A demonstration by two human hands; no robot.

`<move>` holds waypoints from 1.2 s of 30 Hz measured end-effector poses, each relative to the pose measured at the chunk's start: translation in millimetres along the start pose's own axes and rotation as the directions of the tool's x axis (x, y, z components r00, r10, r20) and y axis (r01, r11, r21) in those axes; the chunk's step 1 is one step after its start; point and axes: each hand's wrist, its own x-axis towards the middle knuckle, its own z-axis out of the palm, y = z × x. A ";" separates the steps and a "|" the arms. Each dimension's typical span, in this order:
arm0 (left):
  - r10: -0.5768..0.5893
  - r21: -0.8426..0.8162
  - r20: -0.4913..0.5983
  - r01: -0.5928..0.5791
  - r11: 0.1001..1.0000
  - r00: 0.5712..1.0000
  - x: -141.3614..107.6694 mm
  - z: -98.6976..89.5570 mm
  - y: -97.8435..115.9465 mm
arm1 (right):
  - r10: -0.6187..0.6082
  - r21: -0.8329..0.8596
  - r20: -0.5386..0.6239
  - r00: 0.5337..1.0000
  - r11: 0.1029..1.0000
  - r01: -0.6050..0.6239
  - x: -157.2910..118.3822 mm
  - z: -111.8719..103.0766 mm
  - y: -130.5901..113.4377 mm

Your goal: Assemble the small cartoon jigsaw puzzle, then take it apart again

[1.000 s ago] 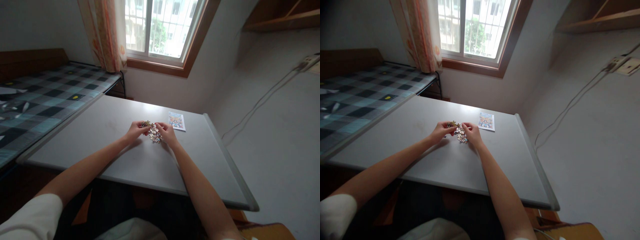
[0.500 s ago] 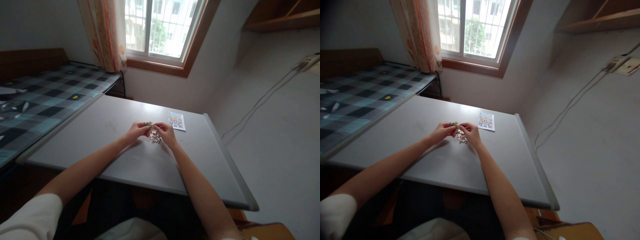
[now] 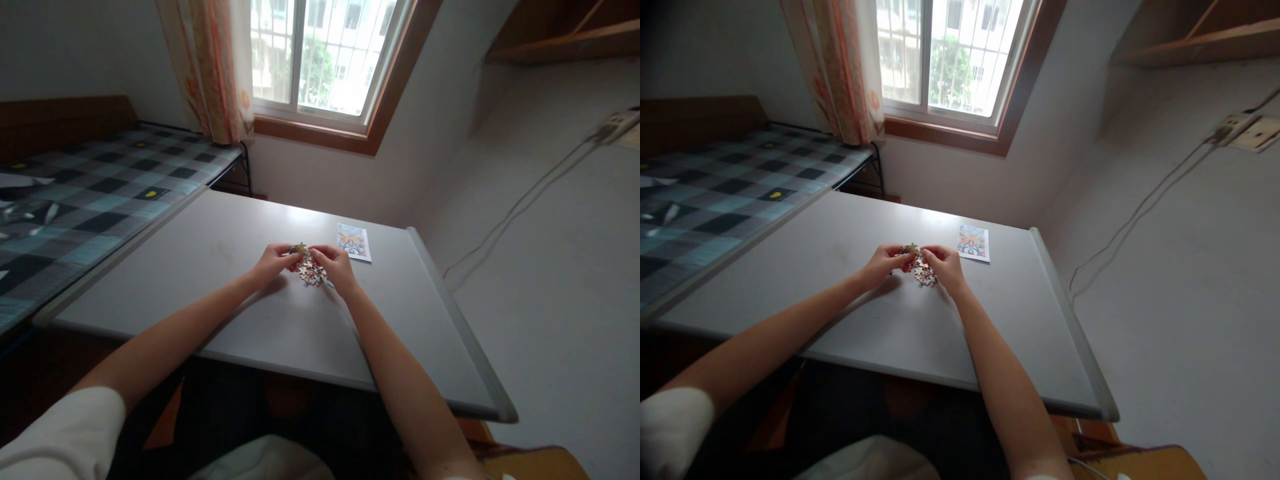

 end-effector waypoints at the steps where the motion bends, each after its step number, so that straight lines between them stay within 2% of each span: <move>1: -0.002 -0.001 -0.001 0.002 1.000 1.000 0.2 0.0 -0.4 | -0.002 -0.004 -0.002 1.000 1.000 0.002 0.1 -0.1 0.4; 9: -0.005 -0.011 0.001 0.005 1.000 1.000 1.2 -0.4 -0.4 | -0.074 -0.053 -0.025 0.997 0.996 0.072 1.0 1.9 1.9; 16: 0.115 0.084 -0.054 -0.111 0.990 0.992 1.2 0.8 -0.6 | 0.036 -0.017 -0.076 0.996 0.999 -0.037 1.0 -2.3 -0.8; 21: 0.137 0.086 -0.088 -0.130 0.988 0.987 4.2 -2.8 -5.0 | 0.158 -0.139 -0.145 0.977 0.974 -0.179 5.9 -8.6 7.5; 24: 0.110 0.069 -0.096 -0.104 0.992 0.989 5.5 -4.2 -6.7 | 0.097 -0.211 -0.184 0.978 0.968 -0.136 7.8 -9.6 10.0; 26: 0.091 0.055 -0.087 -0.086 0.995 0.992 5.5 -4.3 -7.3 | 0.030 -0.219 -0.154 0.988 0.974 -0.064 6.9 -7.7 7.9; 29: 0.079 0.045 -0.079 -0.076 0.996 0.994 4.8 -3.6 -7.3 | -0.035 -0.215 -0.035 0.999 0.976 0.027 2.5 -2.2 2.4; 32: 0.105 0.064 -0.070 -0.101 0.993 0.992 3.9 -3.0 -6.1 | -0.034 -0.197 0.062 0.998 0.979 0.046 -1.2 2.2 0.1; 36: 0.115 0.083 -0.053 -0.110 0.990 0.992 2.7 -1.7 -3.3 | -0.035 -0.176 0.064 0.997 0.983 0.046 -0.9 2.2 3.2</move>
